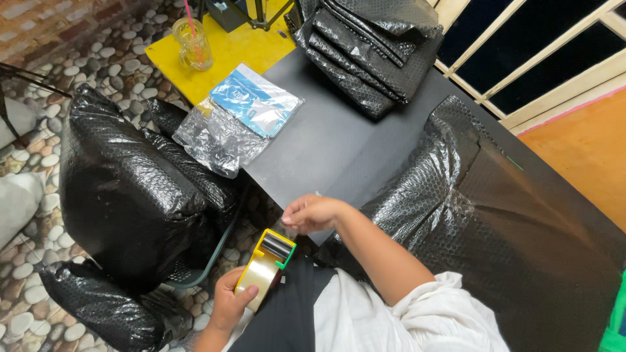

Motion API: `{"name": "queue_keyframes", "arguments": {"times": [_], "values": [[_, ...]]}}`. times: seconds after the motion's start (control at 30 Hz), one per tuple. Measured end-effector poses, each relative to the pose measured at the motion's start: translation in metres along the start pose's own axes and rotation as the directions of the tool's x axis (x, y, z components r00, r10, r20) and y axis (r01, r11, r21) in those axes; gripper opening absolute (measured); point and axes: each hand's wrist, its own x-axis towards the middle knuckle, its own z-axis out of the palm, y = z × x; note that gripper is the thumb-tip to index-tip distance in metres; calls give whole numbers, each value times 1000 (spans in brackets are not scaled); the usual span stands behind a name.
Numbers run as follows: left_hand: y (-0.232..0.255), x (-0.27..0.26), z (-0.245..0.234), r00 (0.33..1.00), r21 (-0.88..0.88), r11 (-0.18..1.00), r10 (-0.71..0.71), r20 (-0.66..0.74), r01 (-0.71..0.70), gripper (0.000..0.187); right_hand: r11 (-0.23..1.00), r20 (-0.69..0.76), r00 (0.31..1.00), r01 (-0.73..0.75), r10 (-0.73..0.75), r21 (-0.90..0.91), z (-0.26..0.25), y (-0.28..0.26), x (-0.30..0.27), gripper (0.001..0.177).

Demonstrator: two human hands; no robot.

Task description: The person cleans a green bag with a duster and then places a packaged pillow inside a black bubble-wrap mailer before sealing it with tape.

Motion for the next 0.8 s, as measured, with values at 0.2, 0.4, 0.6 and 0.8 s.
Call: {"name": "queue_keyframes", "arguments": {"times": [0.2,0.4,0.6,0.8], "values": [[-15,-18,15,982,-152,988,-41,-184,13,41,956,34,999,-29,20,290,-6,45,17,12],[-45,-31,-51,892,-124,991,-18,-451,-42,58,782,-651,737,-294,-181,-550,1,23,-14,10],[-44,-20,-85,839,-75,992,46,-542,-103,44,670,-579,777,-295,-248,-682,-22,58,29,4],[-52,-25,-61,858,-75,995,18,-514,-65,35,600,-655,734,-445,-182,-665,-52,88,56,6]]}}
